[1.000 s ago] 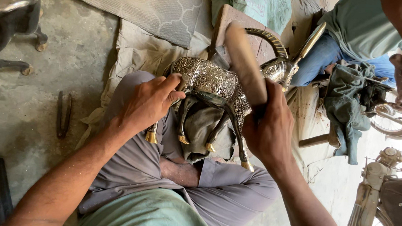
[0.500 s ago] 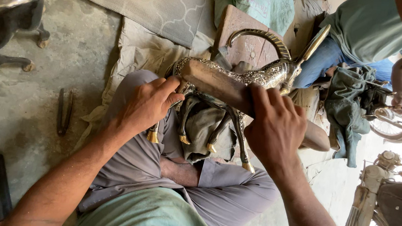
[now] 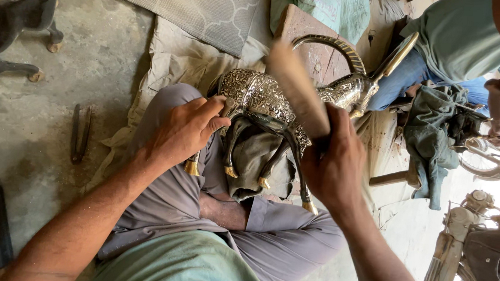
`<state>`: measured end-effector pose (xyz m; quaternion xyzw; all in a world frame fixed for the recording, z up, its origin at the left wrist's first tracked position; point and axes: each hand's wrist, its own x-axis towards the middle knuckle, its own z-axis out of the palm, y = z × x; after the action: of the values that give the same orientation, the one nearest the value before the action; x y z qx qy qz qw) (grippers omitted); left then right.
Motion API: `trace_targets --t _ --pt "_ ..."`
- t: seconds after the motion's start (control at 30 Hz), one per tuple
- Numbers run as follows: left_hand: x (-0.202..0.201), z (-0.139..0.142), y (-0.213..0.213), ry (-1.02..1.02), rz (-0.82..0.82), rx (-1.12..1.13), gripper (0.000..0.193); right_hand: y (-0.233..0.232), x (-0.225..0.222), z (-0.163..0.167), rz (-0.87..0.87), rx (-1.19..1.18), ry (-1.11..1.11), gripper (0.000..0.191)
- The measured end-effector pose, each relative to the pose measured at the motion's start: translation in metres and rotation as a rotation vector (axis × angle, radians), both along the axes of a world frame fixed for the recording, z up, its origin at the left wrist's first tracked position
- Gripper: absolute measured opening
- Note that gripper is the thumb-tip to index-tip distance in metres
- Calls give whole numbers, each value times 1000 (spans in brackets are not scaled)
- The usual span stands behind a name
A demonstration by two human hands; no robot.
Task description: The person sits cross-legged on the floor and uses a wooden mallet and metal chisel to shape and refine a silver-colored metal goat statue. They repeatedly strike the chisel against the statue's body and legs, repositioning the statue as needed to access different areas.
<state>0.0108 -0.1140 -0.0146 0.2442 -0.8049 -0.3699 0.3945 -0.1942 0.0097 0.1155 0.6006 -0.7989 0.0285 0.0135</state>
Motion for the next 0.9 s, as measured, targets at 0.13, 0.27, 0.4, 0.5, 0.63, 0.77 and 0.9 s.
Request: trace_targets --t 0.13,0.27,0.4,0.5,0.63,0.77,0.9 --pt "0 0 -1 -24 -11 6 32 -2 3 1 64 77 228 37" --pt "-1 1 -2 -96 -23 -7 31 2 2 5 57 -106 65 50" --pt "3 1 0 -117 -18 -28 35 5 2 -6 16 -97 -52 45" --pt "5 2 1 -98 4 -126 30 8 0 -15 75 -67 98 41" --pt "3 2 -1 -36 -32 -124 40 12 -4 -18 -31 -186 -224 49" --pt "4 1 0 -112 -15 -65 28 13 -4 -16 108 -18 197 40" --pt "3 -1 0 -170 -49 51 29 11 2 -18 18 111 170 44"
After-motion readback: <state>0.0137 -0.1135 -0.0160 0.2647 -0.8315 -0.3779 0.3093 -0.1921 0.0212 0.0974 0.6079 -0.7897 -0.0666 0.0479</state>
